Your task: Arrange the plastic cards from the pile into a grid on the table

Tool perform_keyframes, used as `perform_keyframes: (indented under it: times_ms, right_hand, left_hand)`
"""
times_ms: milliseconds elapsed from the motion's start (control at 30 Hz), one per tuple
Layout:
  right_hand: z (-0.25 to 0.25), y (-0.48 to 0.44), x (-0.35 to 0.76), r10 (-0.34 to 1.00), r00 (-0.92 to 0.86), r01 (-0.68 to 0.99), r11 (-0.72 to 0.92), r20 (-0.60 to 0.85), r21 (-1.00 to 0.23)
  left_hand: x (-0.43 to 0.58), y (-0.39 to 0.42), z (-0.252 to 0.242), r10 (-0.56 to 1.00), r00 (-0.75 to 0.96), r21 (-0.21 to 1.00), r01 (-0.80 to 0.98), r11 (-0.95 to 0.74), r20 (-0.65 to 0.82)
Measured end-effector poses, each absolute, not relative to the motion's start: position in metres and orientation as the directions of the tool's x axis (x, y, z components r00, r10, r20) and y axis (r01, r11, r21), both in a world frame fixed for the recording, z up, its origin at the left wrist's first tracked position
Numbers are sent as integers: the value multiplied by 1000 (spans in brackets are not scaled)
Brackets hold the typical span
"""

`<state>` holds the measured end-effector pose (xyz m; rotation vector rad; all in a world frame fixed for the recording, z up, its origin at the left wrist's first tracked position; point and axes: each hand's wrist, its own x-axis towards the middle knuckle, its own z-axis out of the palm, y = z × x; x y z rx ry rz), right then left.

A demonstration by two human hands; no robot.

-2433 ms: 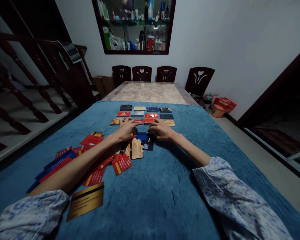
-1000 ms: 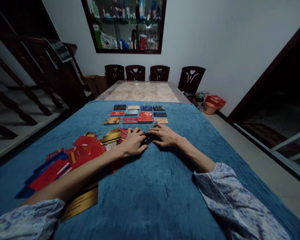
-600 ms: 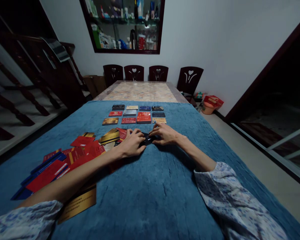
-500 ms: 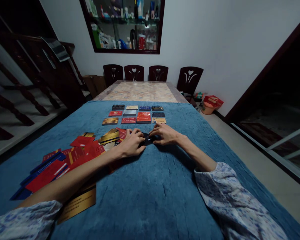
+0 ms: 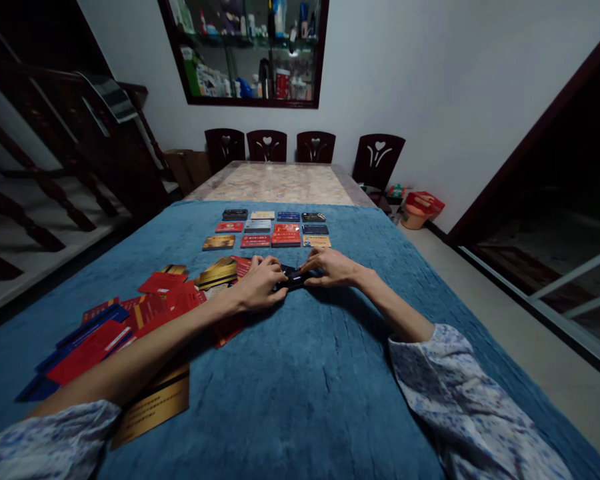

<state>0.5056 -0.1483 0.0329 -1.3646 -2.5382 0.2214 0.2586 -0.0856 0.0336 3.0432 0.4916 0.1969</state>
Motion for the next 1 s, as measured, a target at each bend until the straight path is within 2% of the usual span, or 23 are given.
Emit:
perform_keyframes:
  times_ms: [267,467,633,867,1000]
  right_hand:
    - [37,-149,507,825,-516,784,563,231,-261]
    - [27,-144,508,768,-487,785,594,416,-178]
    - [17,-141,509,737,-410,822,554,537,-133]
    - [11,-140,506,785,-317,871,463,532,-164]
    - [9,-142,501,825,-269,892,408,496,-194]
  left_hand:
    - [256,-77,39,319,932,113,303,-946,172]
    - [256,-71,40,326,917,91,313,-945,231]
    - [257,-67,38,357,888,97,344,-934,291]
    - [256,-63,29,373,848,132,349,-928,376]
    - [256,-62,27,385,851,116,368,-922,358]
